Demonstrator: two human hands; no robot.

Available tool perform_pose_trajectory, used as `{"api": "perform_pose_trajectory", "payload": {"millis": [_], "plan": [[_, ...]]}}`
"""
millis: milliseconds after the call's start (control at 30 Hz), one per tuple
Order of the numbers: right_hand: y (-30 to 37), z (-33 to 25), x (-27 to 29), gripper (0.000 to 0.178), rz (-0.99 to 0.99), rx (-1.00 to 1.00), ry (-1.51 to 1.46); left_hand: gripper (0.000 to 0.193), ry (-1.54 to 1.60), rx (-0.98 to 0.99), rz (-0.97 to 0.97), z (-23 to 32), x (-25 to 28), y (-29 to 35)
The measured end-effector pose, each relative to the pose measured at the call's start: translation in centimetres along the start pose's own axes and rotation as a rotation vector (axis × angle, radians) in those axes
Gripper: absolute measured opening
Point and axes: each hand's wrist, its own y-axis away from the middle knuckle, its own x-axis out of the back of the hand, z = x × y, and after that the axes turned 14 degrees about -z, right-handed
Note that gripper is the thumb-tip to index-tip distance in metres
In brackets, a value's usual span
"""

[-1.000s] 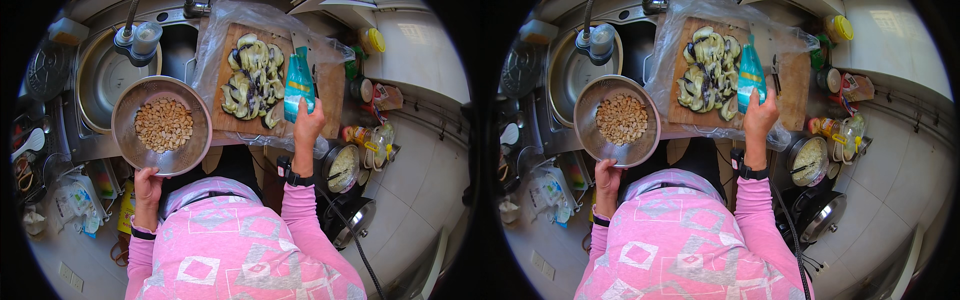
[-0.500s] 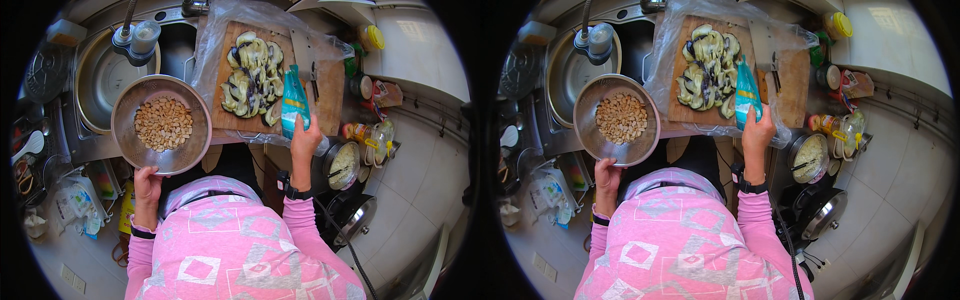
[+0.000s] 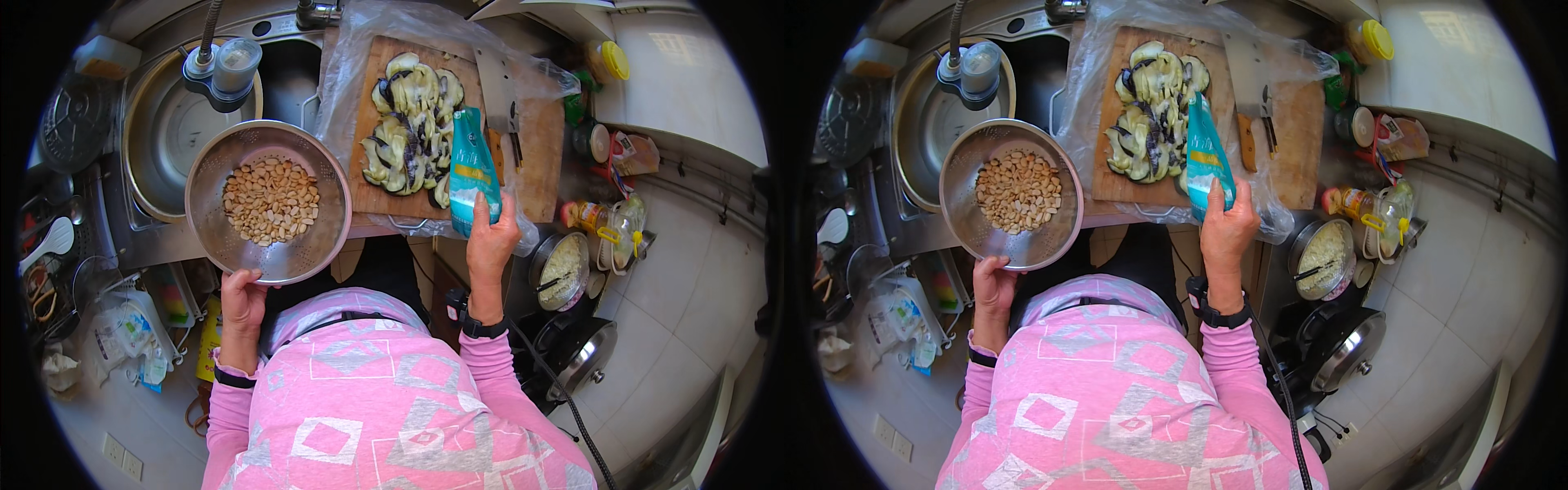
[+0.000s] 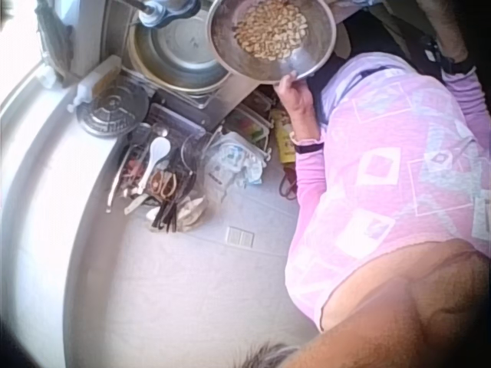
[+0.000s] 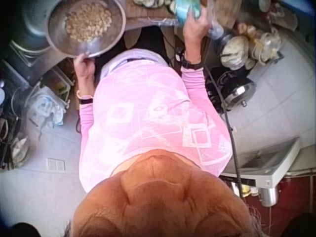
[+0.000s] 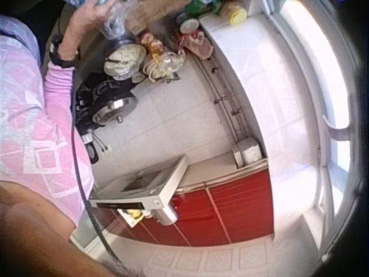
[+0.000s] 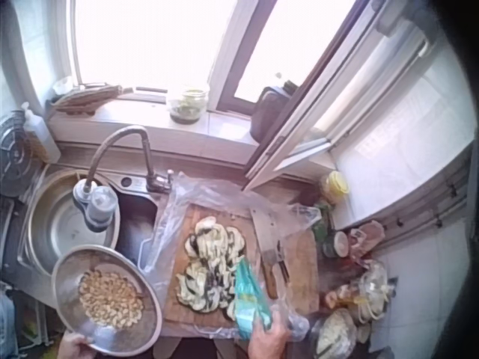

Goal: The person washes a metal steamer insert in the sink, then moves to a cutting board to chop eggplant slices into smaller pieces using a cleaver. They also handle a bowl of peanuts and a seasoning packet, sprinkling seasoning over the eggplant.

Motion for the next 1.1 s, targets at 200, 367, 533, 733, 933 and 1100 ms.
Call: {"api": "perform_pose_trajectory", "payload": {"millis": [200,367,533,733,933,1100], "plan": [[-1.8,-1.1,-2.2,0.018,-0.089,-0.035,-0.018,0.054,0.001,-0.004,-0.019,0.0,0.2,0.2],[-1.0,-1.1,-2.1,0.016,-0.093,0.007,-0.088,0.053,0.021,-0.015,-0.008,-0.2,0.6,0.3],[1.4,-0.7,-1.6,0.014,-0.095,0.053,-0.049,0.053,0.010,-0.018,-0.025,-0.2,0.7,0.4],[4.2,0.1,-0.6,0.013,-0.228,-0.059,-0.047,0.051,0.005,0.000,-0.046,0.0,0.3,0.1],[6.0,0.4,0.5,0.014,-0.179,0.006,-0.051,0.053,-0.025,0.017,-0.046,0.2,-0.4,-0.3],[6.4,1.8,1.7,0.015,-0.188,-0.142,-0.345,0.052,-0.015,0.028,-0.043,0.1,-0.9,-0.8]]}}
